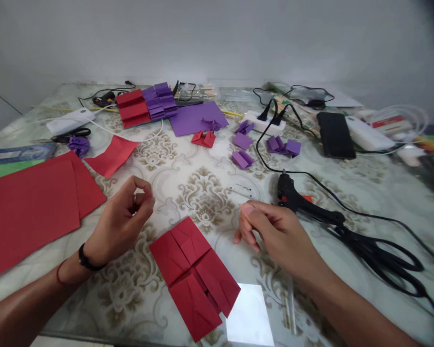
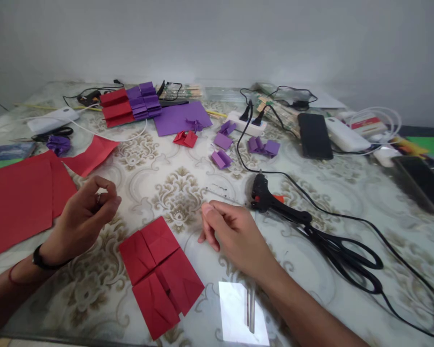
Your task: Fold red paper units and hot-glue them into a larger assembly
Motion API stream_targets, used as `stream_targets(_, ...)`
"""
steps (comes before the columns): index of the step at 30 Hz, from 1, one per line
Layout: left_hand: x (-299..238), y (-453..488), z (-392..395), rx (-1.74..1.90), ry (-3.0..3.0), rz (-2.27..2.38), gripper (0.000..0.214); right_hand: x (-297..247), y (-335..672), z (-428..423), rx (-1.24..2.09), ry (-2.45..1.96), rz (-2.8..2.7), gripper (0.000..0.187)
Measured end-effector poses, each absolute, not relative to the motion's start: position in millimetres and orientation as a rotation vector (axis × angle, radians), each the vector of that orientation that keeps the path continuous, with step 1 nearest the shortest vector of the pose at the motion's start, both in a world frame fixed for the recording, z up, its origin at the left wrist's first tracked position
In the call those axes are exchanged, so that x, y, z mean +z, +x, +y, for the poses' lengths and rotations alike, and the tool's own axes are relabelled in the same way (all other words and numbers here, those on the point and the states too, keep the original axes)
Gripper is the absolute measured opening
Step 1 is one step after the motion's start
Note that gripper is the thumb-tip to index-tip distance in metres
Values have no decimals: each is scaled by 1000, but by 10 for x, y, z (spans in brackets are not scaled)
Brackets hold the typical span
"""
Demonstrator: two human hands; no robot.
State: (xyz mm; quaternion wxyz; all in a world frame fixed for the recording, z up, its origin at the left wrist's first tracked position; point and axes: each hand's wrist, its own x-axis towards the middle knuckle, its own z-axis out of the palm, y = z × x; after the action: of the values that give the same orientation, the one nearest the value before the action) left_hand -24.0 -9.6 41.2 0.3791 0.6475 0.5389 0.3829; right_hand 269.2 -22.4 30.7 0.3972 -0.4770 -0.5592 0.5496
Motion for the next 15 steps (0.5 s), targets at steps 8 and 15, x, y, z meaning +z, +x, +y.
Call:
stream_targets(8, 396, -288, -75, 734, 1924, 1241, 35, 261, 2763, -163, 1006, -1311, -1549, 26)
stream_targets(15, 411, -320, -77, 412, 2359, 693, 32, 268, 2704, -239, 789, -1138, -1985, 20)
